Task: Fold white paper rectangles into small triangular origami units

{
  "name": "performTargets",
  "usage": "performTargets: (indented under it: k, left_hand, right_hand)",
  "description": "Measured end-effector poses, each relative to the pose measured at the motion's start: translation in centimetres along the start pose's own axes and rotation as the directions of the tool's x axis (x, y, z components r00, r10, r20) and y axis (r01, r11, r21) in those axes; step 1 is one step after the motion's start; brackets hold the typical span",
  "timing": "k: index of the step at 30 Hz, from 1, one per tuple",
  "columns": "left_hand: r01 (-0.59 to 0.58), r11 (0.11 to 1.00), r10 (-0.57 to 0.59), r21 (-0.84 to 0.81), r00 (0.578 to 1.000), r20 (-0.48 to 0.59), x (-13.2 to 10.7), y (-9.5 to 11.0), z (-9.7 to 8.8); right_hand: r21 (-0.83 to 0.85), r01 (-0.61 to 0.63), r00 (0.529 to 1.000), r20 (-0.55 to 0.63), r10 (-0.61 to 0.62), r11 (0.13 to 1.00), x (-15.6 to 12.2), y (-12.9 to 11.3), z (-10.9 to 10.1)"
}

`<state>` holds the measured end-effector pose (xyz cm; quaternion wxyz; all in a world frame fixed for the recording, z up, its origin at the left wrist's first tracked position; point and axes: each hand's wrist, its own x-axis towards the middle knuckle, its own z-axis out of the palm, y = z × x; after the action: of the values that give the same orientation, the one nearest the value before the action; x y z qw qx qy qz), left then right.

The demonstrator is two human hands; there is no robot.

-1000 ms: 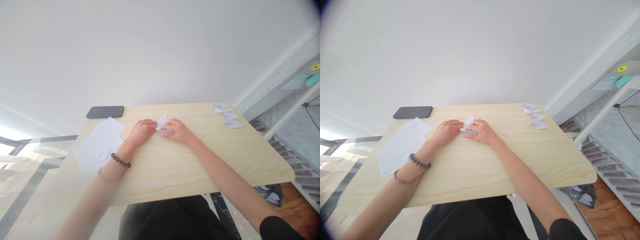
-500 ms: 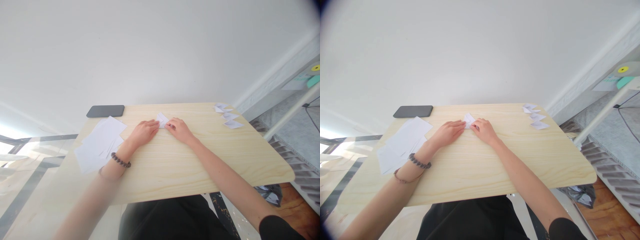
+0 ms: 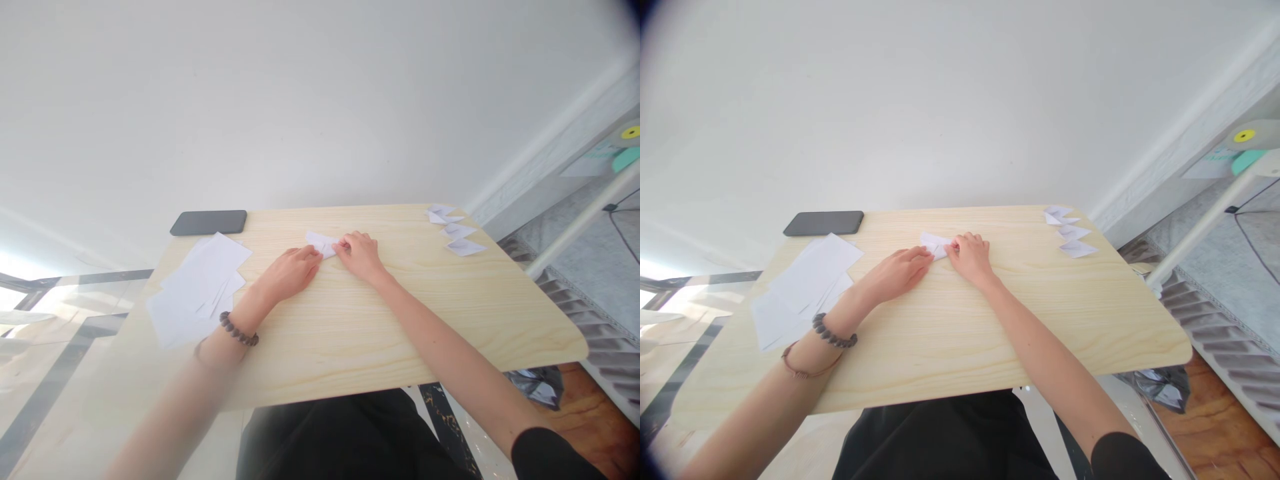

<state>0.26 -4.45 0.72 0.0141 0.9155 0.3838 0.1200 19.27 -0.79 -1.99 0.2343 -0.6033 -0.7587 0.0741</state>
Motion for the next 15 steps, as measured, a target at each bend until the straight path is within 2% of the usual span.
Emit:
performTargets:
  k: [6,15]
  left_hand:
    - [0.034,0.998,-0.035,0.059,0.999,0.017,-0.08,0.4,-0.28]
    - [0.01,0.994,-0.01,0.11,1.0,0.0,0.08,0.34,0.06]
  right_hand:
    - [-0.033,0.011,1.0,0.008,-0.01,0.999,0.02,0.12,0.15]
    - [-0.068,0.055,0.998,-0.027,-0.057,0.996,-0.02,0.27,0.4]
